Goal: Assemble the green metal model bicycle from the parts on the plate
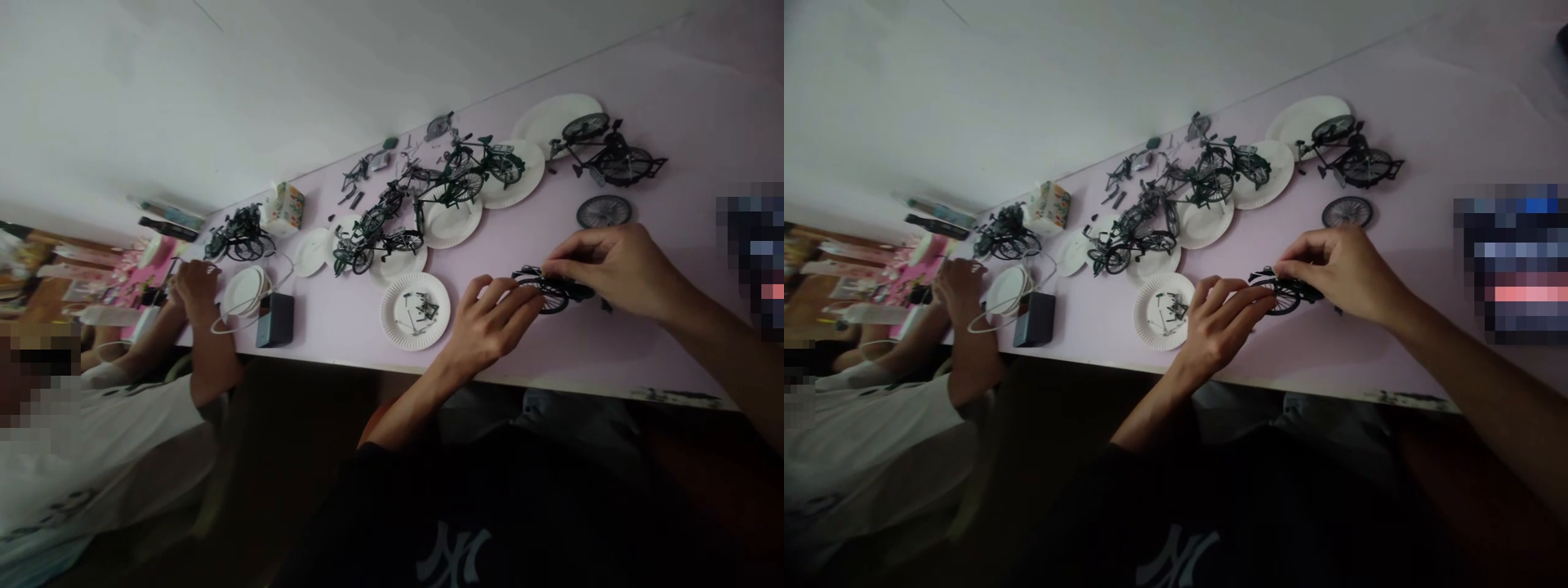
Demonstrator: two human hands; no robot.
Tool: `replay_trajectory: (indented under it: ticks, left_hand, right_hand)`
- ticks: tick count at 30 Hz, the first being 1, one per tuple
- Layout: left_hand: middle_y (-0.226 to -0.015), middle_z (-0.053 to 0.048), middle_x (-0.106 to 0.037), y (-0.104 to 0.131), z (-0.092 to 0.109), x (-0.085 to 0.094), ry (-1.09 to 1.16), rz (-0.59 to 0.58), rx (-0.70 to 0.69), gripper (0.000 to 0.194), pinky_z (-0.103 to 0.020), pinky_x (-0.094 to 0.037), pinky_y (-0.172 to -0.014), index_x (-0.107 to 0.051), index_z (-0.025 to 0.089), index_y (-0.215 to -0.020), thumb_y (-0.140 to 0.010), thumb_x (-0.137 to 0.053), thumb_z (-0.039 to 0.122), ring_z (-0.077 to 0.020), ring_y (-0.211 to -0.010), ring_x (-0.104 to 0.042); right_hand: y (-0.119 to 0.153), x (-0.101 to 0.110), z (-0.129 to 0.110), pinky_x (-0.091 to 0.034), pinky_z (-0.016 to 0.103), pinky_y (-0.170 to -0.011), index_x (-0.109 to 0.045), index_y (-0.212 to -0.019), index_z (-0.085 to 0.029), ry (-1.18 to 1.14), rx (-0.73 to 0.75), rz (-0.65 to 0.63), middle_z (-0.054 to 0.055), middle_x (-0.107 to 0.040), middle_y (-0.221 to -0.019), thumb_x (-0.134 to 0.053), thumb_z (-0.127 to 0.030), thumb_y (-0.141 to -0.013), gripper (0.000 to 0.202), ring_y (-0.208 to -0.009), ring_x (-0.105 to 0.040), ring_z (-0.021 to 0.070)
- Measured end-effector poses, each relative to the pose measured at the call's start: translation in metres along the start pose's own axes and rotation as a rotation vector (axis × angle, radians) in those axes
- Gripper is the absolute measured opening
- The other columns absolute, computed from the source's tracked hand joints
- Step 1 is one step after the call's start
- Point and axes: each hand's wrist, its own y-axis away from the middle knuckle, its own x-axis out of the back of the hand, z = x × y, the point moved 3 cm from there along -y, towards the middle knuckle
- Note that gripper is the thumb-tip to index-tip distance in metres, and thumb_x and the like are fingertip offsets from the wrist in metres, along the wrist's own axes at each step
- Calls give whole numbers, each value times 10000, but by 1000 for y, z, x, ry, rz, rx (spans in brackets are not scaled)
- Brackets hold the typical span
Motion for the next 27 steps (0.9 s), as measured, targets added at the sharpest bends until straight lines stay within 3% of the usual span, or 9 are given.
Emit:
replay_trajectory:
  ticks: [3, 6, 10, 18, 27]
  left_hand:
    - [-1253, -11, -826, 0, -2, -3, 34, -39, 21, 183, -399, -496, -980, -689, 220, -1208, -1087, -583, 131, -184, -1092, -731]
    - [-1238, -1, -831, 0, -2, -3, 39, 7, 45, 178, -404, -475, -995, -685, 224, -1205, -1094, -578, 134, -186, -1117, -730]
    - [-1176, 14, -840, -2, 0, -5, 13, 113, 68, 154, -400, -459, -995, -692, 244, -1165, -1104, -577, 162, -175, -1077, -726]
    - [-1159, 26, -828, 0, -5, -10, 3, 161, 127, 102, -405, -446, -1012, -697, 287, -1155, -1069, -673, 237, -184, -1066, -692]
    - [-1134, 36, -839, 4, -8, -13, -6, 98, 133, 128, -428, -422, -1037, -704, 294, -1164, -1084, -635, 222, -195, -1066, -705]
  right_hand:
    - [0, -1, 4, -608, 384, -777, -851, -886, -291, 17, -8, -10, 38, -815, -864, -861, -524, -824, 242, -805, -755, 235]
    - [0, -3, 4, -602, 386, -759, -848, -867, -321, 6, -19, -21, 19, -812, -865, -859, -510, -833, 192, -801, -758, 235]
    - [0, -3, -1, -591, 353, -729, -849, -874, -267, -31, -28, -19, 43, -807, -842, -876, -485, -814, 228, -770, -742, 212]
    - [1, -2, 2, -593, 307, -741, -857, -916, -215, -35, -15, -25, 70, -826, -884, -893, -479, -810, 287, -798, -748, 198]
    - [1, -2, 2, -597, 317, -739, -856, -905, -214, -25, -13, -32, 70, -824, -867, -894, -488, -802, 295, -782, -745, 201]
